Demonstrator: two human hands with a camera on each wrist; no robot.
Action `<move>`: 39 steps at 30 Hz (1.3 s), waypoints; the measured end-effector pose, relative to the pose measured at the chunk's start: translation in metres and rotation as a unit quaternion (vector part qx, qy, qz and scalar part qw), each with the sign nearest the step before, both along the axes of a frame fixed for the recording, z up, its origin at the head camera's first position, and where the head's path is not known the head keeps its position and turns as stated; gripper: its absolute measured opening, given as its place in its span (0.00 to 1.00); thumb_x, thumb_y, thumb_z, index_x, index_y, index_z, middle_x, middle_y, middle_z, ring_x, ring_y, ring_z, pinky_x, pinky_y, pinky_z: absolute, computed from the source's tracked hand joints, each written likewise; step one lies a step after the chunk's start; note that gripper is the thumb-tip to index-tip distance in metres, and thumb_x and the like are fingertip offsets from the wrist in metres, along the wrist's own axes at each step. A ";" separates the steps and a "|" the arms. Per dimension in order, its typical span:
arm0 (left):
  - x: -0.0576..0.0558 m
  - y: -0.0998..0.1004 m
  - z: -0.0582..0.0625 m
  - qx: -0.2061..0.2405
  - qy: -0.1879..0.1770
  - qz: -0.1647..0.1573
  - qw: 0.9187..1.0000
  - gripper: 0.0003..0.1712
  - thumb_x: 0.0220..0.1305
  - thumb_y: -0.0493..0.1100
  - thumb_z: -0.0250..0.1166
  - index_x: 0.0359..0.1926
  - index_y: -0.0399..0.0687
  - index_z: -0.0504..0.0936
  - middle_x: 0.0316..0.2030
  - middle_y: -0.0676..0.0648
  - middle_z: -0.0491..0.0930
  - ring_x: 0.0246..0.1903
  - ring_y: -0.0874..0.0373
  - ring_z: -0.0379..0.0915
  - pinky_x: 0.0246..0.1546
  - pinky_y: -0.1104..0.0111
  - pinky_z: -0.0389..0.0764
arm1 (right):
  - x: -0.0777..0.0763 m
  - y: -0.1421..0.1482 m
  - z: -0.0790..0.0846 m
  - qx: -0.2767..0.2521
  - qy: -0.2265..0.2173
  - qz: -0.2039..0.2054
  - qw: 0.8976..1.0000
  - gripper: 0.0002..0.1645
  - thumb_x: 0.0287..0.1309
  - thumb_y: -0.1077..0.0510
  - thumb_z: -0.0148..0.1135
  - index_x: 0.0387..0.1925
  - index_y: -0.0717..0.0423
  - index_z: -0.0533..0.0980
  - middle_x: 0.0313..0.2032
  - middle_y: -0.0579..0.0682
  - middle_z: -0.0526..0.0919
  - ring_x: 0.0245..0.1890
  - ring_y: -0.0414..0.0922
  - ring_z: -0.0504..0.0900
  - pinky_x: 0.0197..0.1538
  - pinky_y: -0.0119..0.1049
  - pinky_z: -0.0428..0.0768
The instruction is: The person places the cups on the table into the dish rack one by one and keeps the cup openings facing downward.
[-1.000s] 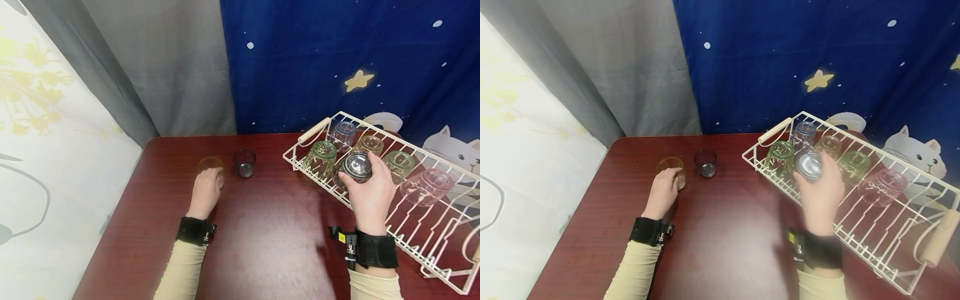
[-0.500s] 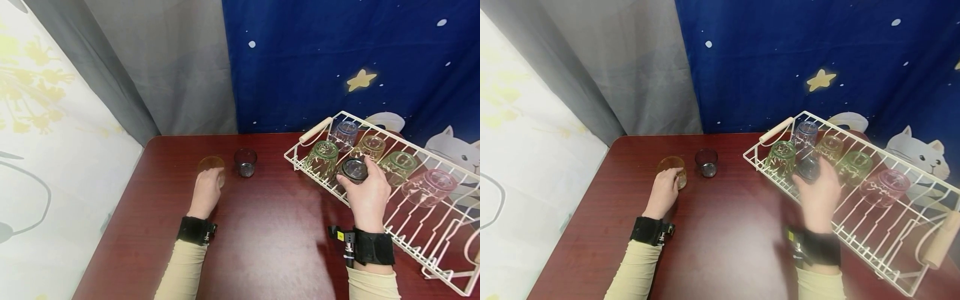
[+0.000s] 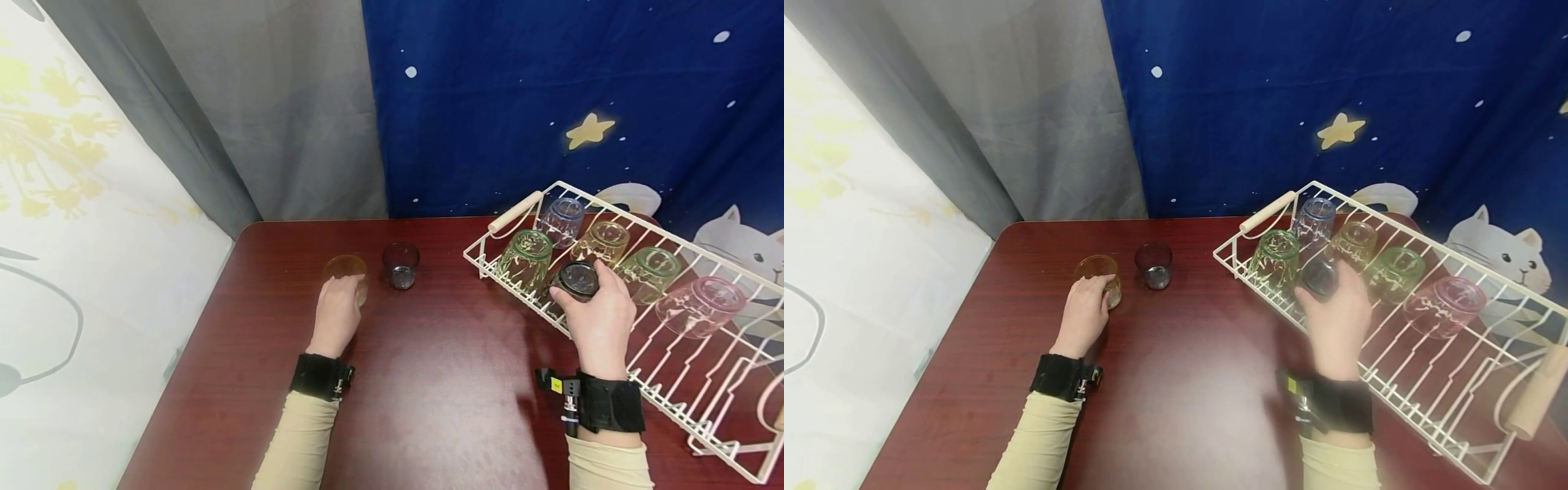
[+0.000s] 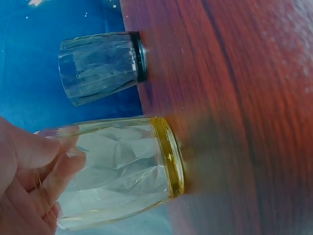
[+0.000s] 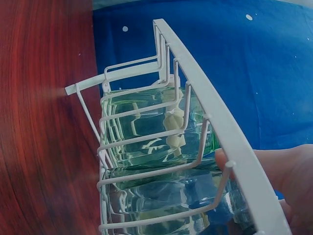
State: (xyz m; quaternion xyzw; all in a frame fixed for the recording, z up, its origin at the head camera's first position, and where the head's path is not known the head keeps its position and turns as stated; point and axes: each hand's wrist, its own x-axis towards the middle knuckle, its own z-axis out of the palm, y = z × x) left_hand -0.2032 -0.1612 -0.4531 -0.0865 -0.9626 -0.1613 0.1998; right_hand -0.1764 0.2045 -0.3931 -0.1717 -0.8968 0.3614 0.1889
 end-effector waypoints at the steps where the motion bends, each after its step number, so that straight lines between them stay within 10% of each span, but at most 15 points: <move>1: 0.000 0.000 0.000 -0.002 0.002 0.000 1.000 0.16 0.63 0.31 0.58 0.51 0.43 0.81 0.43 0.44 0.86 0.49 0.48 0.80 0.65 0.58 0.70 | 0.000 0.001 0.000 0.000 -0.004 0.001 1.000 0.47 0.50 0.59 0.71 0.70 0.64 0.60 0.67 0.69 0.66 0.68 0.66 0.62 0.69 0.61 0.55; 24: 0.004 -0.002 0.004 -0.011 0.019 -0.003 1.000 0.16 0.58 0.29 0.62 0.47 0.44 0.84 0.38 0.45 0.87 0.42 0.49 0.83 0.56 0.59 0.77 | 0.003 0.003 0.001 -0.021 -0.065 0.002 0.998 0.49 0.56 0.48 0.64 0.73 0.57 0.55 0.69 0.69 0.59 0.67 0.68 0.61 0.66 0.62 0.63; 30: 0.007 -0.004 0.004 -0.001 0.045 0.001 0.999 0.19 0.58 0.28 0.61 0.48 0.48 0.85 0.38 0.46 0.88 0.40 0.50 0.84 0.47 0.59 0.77 | 0.004 -0.003 0.002 -0.040 -0.020 0.002 0.999 0.47 0.54 0.50 0.65 0.72 0.57 0.58 0.74 0.64 0.47 0.75 0.64 0.45 0.74 0.62 0.49; 39: 0.013 -0.003 0.012 0.025 0.056 0.016 0.998 0.19 0.55 0.31 0.67 0.49 0.48 0.84 0.37 0.46 0.87 0.39 0.51 0.84 0.47 0.60 0.78 | 0.007 -0.022 0.007 -0.050 0.094 0.018 0.994 0.39 0.53 0.54 0.67 0.66 0.60 0.67 0.75 0.59 0.53 0.78 0.57 0.39 0.76 0.63 0.35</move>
